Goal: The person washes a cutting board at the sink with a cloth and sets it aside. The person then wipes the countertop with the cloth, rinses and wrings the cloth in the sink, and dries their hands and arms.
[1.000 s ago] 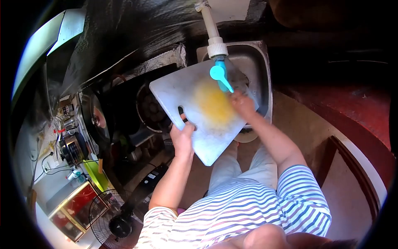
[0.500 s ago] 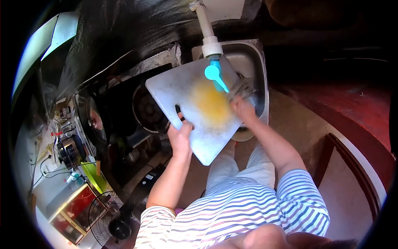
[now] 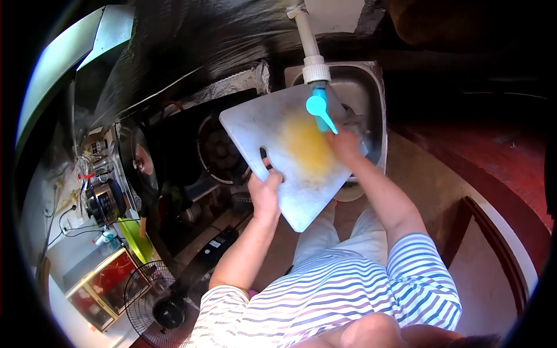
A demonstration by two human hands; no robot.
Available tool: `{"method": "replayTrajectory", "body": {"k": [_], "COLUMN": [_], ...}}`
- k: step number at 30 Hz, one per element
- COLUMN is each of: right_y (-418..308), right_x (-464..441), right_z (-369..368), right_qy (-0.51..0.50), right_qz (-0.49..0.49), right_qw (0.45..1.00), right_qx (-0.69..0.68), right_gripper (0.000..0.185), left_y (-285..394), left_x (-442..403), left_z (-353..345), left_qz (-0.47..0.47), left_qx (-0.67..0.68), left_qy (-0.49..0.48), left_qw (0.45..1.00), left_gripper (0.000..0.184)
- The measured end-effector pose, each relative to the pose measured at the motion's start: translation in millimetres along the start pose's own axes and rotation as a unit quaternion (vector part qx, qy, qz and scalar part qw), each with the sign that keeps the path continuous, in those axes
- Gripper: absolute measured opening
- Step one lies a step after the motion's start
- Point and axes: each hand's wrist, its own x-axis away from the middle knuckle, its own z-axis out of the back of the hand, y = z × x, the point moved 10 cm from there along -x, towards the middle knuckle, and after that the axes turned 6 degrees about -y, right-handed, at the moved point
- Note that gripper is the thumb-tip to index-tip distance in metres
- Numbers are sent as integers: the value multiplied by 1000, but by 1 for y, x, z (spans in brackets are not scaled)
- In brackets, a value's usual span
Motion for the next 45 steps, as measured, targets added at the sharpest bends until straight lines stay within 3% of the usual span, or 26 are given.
{"method": "replayTrajectory", "body": {"k": [2,4,6,8,9,11,14,17,18,20,23,24,25,27,31,37,38,40,41,43,44,45], "right_y": [7,-38,-87,-130,-133,-152,-137,-84,-44,0,26,50,77,105,64,-97,-113,-155,-157,-134,-128,-101], "right_x": [-15,16,56,72,64,40,-42,-132,-152,-162,-142,-133,-118,-97,8,91,88,84,74,22,2,-27], "right_z": [11,16,19,40,42,47,32,-18,-22,-6,11,10,-6,-25,-5,12,15,13,11,-2,-5,-10], "right_qy": [38,21,-45,-12,-7,12,6,41,75,131,3,-25,-31,97,-113,29,34,7,8,15,95,90], "right_qz": [-6,17,69,184,184,271,237,203,107,93,-19,-114,-121,1,-158,117,122,225,231,152,210,185], "right_qw": [999,998,996,977,977,958,953,972,980,982,999,993,992,994,981,990,989,971,969,988,966,975], "right_qx": [-8,54,-43,-107,-104,-90,-192,-110,-152,-104,30,13,17,51,-13,-74,-71,-85,-85,13,114,88], "right_gripper": [28,27,21,21,21,23,20,23,14,13,28,35,35,45,45,20,20,21,21,20,18,18], "left_y": [2,1,0,1,6,8,10,7,4,2,4,7,9,5,-1,-15,-19,-21,-21,-20,-18,-19], "left_x": [0,-1,-1,-2,1,0,3,0,-1,-3,-3,-4,-2,-3,-8,-14,-14,-12,-13,-12,-12,-17], "left_z": [0,-2,-1,-1,-3,-2,-2,8,11,14,14,11,9,12,21,34,37,40,41,45,48,52], "left_qz": [-5,-5,-6,-16,-17,-19,-12,-11,-13,-10,1,-6,-12,-8,-20,-32,-29,-41,-44,-54,-59,-68], "left_qx": [-8,-13,-6,-14,-23,-54,-67,-90,-93,-98,-82,-71,-59,-54,-36,-23,-22,-24,-24,-43,-64,-83], "left_qy": [-2,-7,-19,-14,-2,3,10,40,39,40,37,32,26,25,18,4,5,28,16,27,35,26], "left_qw": [1000,1000,1000,1000,1000,998,998,995,995,994,996,997,998,998,999,999,999,998,999,997,996,994], "left_gripper": [40,40,38,37,37,38,39,37,37,36,36,34,32,32,33,34,33,32,30,29,28,28]}}
